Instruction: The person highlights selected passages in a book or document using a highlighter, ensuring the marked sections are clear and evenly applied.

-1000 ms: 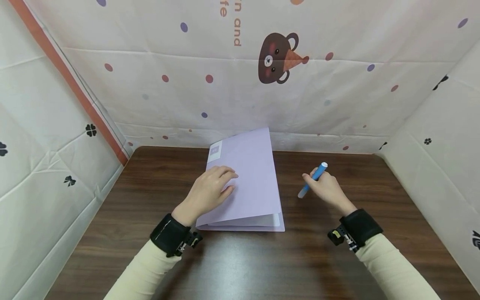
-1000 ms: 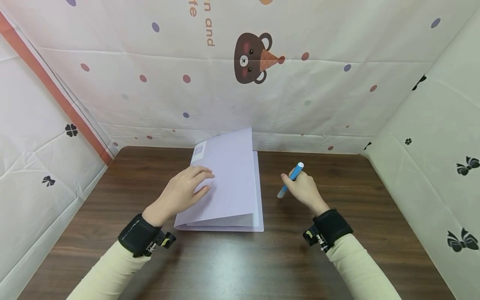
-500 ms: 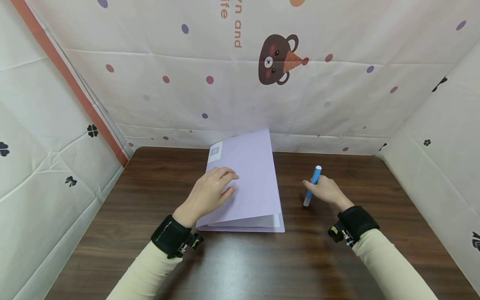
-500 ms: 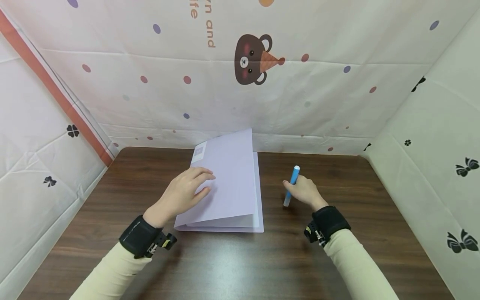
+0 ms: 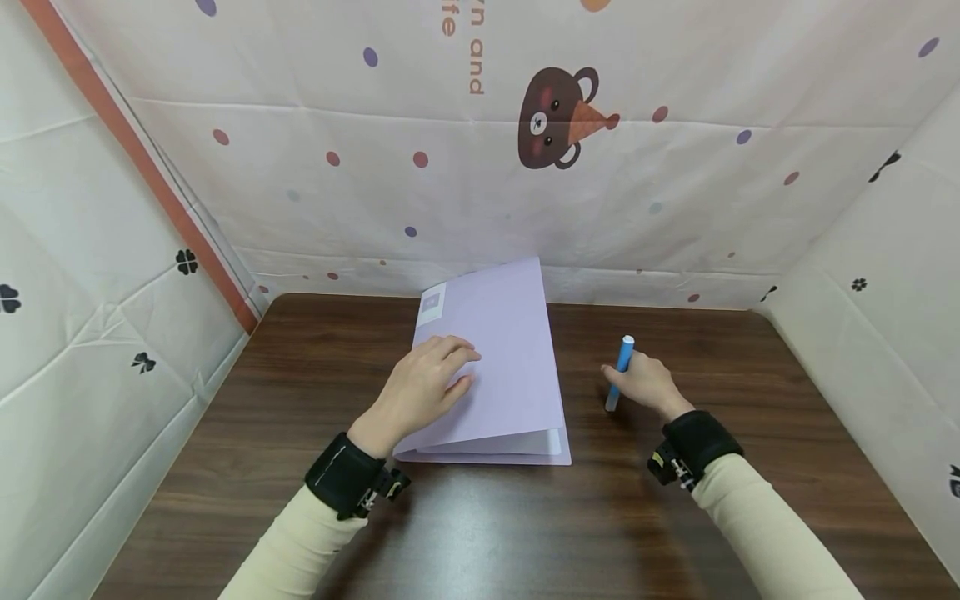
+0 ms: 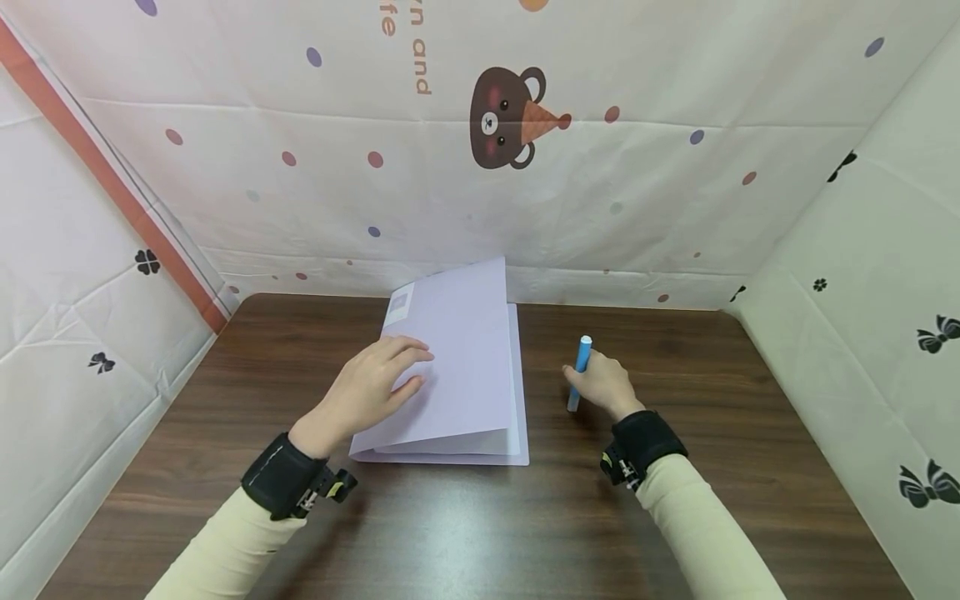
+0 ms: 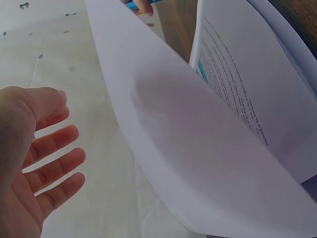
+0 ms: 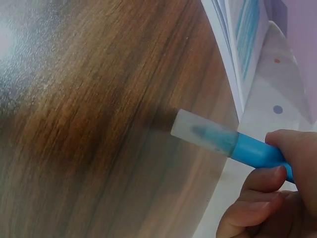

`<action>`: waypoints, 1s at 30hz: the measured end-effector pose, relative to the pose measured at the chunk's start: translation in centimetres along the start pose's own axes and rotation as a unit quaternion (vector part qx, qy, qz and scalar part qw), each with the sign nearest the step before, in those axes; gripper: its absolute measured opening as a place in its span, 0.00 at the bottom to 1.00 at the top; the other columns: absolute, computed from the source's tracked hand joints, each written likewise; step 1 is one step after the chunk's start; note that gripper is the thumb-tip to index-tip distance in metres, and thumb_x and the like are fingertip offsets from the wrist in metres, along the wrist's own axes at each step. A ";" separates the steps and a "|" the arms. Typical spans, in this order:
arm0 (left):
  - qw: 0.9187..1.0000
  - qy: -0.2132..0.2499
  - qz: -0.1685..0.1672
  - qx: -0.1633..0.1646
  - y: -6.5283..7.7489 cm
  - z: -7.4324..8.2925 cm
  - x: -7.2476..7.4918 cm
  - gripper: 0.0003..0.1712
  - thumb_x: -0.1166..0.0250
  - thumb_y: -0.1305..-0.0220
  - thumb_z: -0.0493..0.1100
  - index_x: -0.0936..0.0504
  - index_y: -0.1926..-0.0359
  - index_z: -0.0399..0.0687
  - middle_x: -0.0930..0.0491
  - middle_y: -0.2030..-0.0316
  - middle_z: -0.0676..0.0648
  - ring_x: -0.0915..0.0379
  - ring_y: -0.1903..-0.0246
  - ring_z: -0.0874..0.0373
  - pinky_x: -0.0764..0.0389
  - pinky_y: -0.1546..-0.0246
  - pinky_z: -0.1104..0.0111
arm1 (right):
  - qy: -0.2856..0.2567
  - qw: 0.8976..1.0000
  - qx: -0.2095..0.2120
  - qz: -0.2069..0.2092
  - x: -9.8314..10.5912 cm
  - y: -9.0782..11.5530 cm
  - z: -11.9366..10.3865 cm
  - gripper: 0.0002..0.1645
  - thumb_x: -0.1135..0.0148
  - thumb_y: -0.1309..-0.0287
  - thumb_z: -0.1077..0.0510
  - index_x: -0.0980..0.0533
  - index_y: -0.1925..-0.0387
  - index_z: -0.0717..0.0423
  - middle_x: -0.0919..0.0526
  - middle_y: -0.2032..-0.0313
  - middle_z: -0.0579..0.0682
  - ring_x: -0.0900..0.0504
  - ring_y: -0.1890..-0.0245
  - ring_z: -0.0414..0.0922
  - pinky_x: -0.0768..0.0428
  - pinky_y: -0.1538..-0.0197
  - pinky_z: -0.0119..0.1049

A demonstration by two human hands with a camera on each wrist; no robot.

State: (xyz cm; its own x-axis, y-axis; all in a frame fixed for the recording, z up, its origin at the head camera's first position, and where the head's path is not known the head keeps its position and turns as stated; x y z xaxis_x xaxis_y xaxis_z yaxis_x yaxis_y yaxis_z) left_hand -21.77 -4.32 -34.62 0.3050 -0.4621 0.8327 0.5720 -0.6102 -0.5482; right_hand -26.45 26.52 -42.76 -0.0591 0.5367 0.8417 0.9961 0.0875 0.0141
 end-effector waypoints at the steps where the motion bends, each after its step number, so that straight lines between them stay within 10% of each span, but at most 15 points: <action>1: 1.000 0.000 0.000 0.000 0.0 0.0 0.0 0.14 0.37 0.45 0.42 0.23 0.56 0.47 0.25 0.55 0.49 0.30 0.56 0.56 0.27 0.56 0.64 | 0.005 1.000 0.001 0.006 0.0 -0.1 -0.1 0.23 0.47 0.41 0.52 0.41 0.86 0.56 0.43 0.89 0.43 0.43 0.89 0.39 0.42 0.83 0.31; 30: 1.000 0.003 -0.012 0.001 0.3 -0.2 -0.4 0.14 0.38 0.44 0.43 0.23 0.55 0.48 0.26 0.54 0.50 0.31 0.55 0.57 0.27 0.55 0.65 | 0.055 0.998 -0.011 0.043 -1.7 -1.5 0.8 0.26 0.43 0.43 0.52 0.38 0.54 0.69 0.27 0.77 0.56 0.28 0.83 0.45 0.28 0.81 0.38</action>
State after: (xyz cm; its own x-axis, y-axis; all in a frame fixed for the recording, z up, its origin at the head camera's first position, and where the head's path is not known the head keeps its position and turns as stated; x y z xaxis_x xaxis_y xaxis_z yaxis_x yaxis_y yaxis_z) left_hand -21.85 -4.49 -35.15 0.2868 -0.4511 0.8451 0.5812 -0.6193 -0.5278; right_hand -27.94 26.20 -44.65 0.0325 0.4462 0.8943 0.9985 0.0259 -0.0493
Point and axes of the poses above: each hand's wrist, its own y-axis away from the middle knuckle, its own x-axis out of the back of the hand, z = x × y, the point moved 6 cm from there along -y, towards the middle knuckle
